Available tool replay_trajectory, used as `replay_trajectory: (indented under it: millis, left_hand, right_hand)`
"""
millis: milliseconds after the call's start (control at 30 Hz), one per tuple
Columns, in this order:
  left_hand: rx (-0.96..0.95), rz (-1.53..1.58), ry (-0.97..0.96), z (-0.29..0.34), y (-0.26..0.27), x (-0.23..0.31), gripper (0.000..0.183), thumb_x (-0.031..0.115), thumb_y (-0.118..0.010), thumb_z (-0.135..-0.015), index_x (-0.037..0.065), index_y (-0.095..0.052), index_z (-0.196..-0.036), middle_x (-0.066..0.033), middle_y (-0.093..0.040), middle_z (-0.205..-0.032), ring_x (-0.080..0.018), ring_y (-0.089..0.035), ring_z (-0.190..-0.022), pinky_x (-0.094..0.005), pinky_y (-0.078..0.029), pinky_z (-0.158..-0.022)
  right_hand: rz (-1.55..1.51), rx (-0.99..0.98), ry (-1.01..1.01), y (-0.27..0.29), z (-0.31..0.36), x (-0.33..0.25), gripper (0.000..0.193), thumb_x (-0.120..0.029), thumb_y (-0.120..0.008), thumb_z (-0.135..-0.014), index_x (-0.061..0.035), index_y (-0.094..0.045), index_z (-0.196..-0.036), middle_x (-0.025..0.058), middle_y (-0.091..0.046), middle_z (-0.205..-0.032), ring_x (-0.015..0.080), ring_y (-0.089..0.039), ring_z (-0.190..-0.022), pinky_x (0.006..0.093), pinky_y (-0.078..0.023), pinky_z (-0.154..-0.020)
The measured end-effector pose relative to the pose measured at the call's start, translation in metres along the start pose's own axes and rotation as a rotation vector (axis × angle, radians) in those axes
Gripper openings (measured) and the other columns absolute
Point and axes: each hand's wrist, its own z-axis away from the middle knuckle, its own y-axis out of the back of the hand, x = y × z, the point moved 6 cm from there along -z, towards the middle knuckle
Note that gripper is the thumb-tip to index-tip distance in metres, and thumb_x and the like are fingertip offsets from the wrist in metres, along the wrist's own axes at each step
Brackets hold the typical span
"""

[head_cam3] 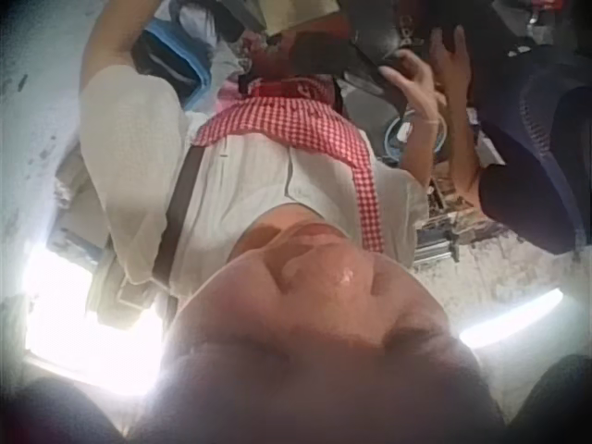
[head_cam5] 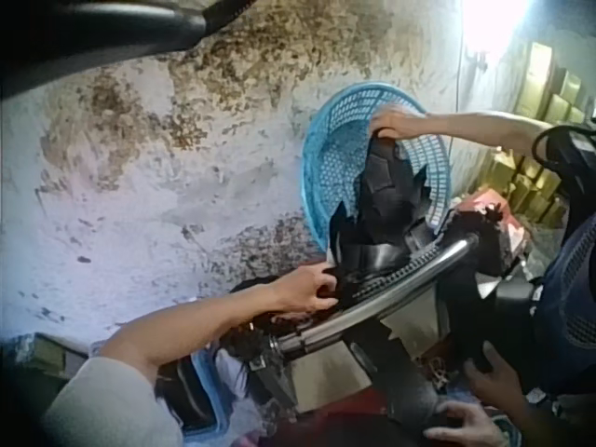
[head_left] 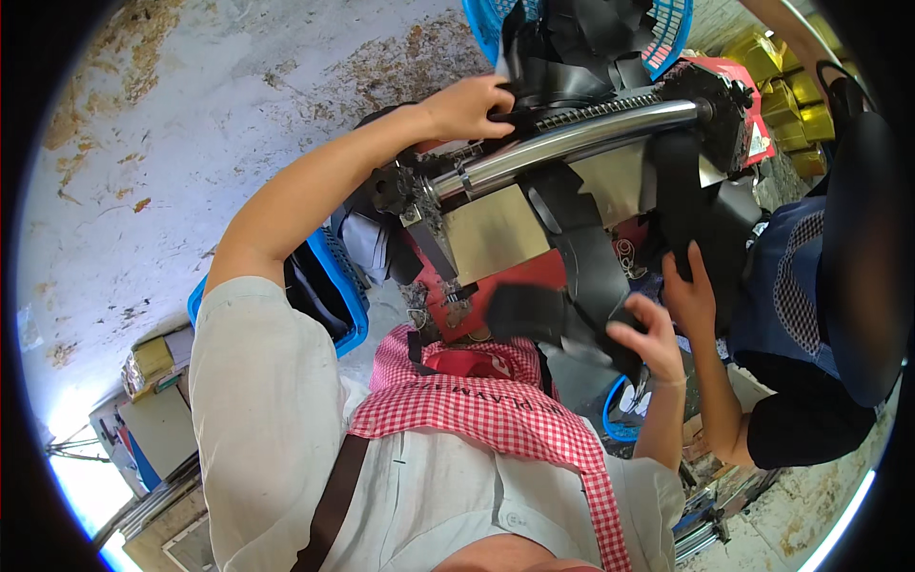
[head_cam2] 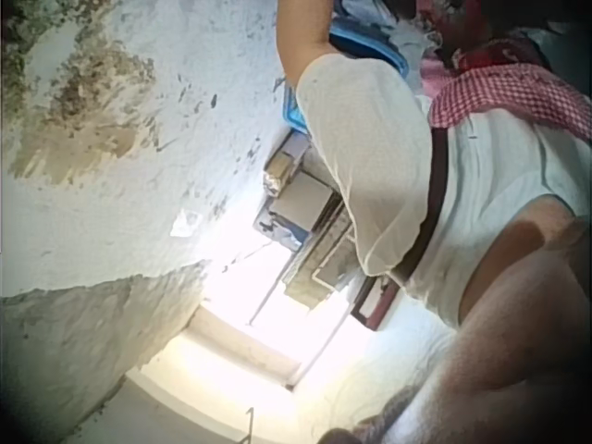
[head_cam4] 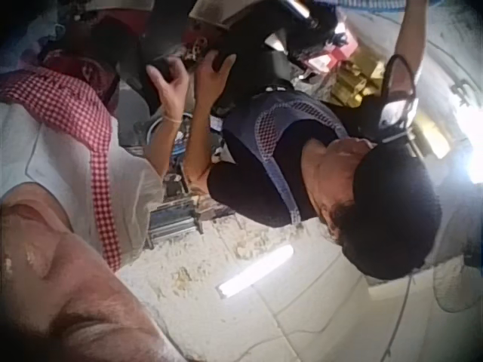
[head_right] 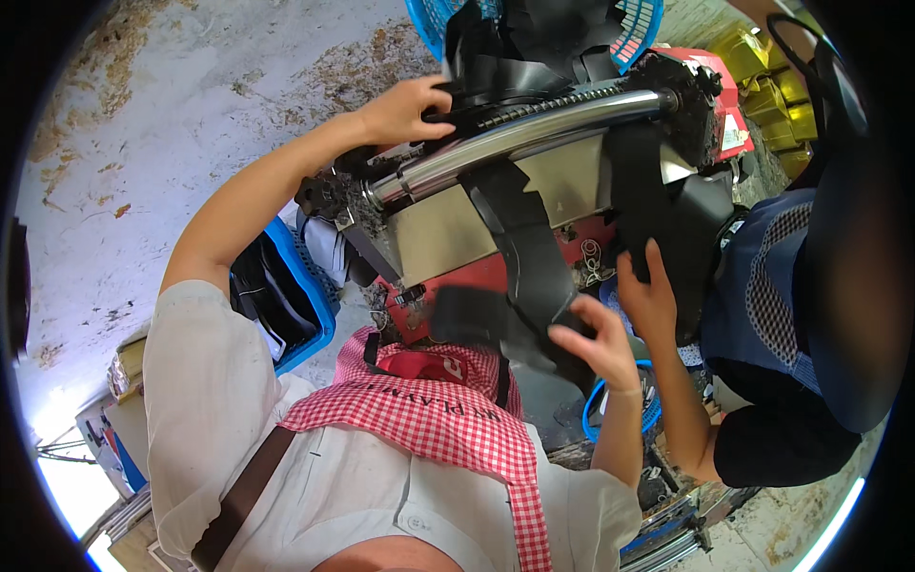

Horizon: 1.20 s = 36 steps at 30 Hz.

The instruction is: Processing black material components through a rolling machine and organizing them into blue baskets.

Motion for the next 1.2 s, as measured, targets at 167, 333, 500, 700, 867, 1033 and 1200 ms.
replay_trajectory:
  millis: [167, 333, 500, 700, 867, 1033, 1200]
  left_hand:
    - [-0.118, 0.116, -0.11, -0.016, 0.049, 0.019, 0.025, 0.015, -0.068, -0.077, 0.002, -0.047, -0.074, -0.0111, -0.045, -0.08, -0.0273, -0.048, -0.076, -0.0377, -0.039, -0.068]
    - [-0.147, -0.094, -0.053, -0.006, 0.053, 0.005, 0.02, 0.002, -0.063, -0.077, 0.006, -0.062, -0.097, -0.0153, -0.051, -0.097, -0.0336, -0.054, -0.095, -0.0411, -0.045, -0.08]
    - [-0.458, -0.163, -0.136, 0.029, -0.025, 0.011, 0.023, 0.011, -0.055, -0.086, 0.002, -0.062, -0.107, -0.0203, -0.05, -0.113, -0.0363, -0.052, -0.107, -0.0424, -0.043, -0.092]
    - [-0.098, -0.161, 0.019, 0.043, 0.014, 0.012, 0.024, 0.022, -0.064, -0.084, 0.0, -0.06, -0.093, -0.0224, -0.051, -0.115, -0.0392, -0.054, -0.103, -0.0442, -0.045, -0.086]
    - [-0.101, -0.113, -0.188, 0.022, 0.063, 0.068, 0.017, 0.013, -0.066, -0.078, 0.001, -0.054, -0.083, -0.0164, -0.053, -0.089, -0.0352, -0.057, -0.082, -0.0454, -0.045, -0.071]
    - [0.01, -0.103, -0.161, 0.039, 0.098, 0.076, 0.018, 0.013, -0.065, -0.077, 0.0, -0.053, -0.079, -0.0157, -0.052, -0.08, -0.0332, -0.056, -0.078, -0.0441, -0.044, -0.07]
    - [0.253, 0.004, 0.018, 0.101, 0.134, 0.057, 0.024, 0.015, -0.065, -0.073, 0.0, -0.065, -0.093, -0.0195, -0.062, -0.078, -0.0363, -0.06, -0.079, -0.0436, -0.047, -0.072]
  right_hand:
    - [-0.249, 0.133, 0.0, -0.008, 0.024, 0.0, 0.032, 0.0, -0.075, -0.077, -0.0002, -0.059, -0.104, 0.0008, -0.065, -0.094, 0.0065, -0.06, -0.086, 0.0204, -0.047, -0.077]
    - [-0.061, 0.456, 0.132, -0.029, -0.009, 0.026, 0.027, -0.003, -0.073, -0.084, 0.0026, -0.058, -0.106, 0.0043, -0.066, -0.095, 0.0079, -0.061, -0.085, 0.0205, -0.048, -0.076]
    - [-0.038, 0.469, 0.305, -0.059, -0.065, 0.003, 0.037, -0.008, -0.073, -0.084, 0.0033, -0.056, -0.115, 0.0117, -0.064, -0.107, 0.0178, -0.061, -0.101, 0.0297, -0.046, -0.09]
    - [0.537, 0.566, 0.604, -0.073, -0.015, -0.02, 0.046, -0.001, -0.072, -0.078, -0.0015, -0.055, -0.121, 0.0171, -0.049, -0.13, 0.0315, -0.048, -0.121, 0.0407, -0.039, -0.101]
    - [0.54, 0.431, 0.639, -0.104, 0.021, 0.002, 0.039, 0.006, -0.07, -0.078, -0.0016, -0.058, -0.114, 0.0166, -0.053, -0.126, 0.0288, -0.056, -0.11, 0.0371, -0.049, -0.089]
    - [0.356, 0.038, 0.504, -0.18, 0.025, 0.014, 0.017, 0.008, -0.066, -0.081, -0.0002, -0.065, -0.096, 0.0126, -0.065, -0.096, 0.0228, -0.066, -0.081, 0.0281, -0.052, -0.069]
    - [0.319, -0.078, 0.501, -0.256, 0.01, -0.018, 0.017, 0.008, -0.064, -0.083, 0.0004, -0.065, -0.099, 0.0121, -0.065, -0.098, 0.0215, -0.067, -0.081, 0.0283, -0.053, -0.069]
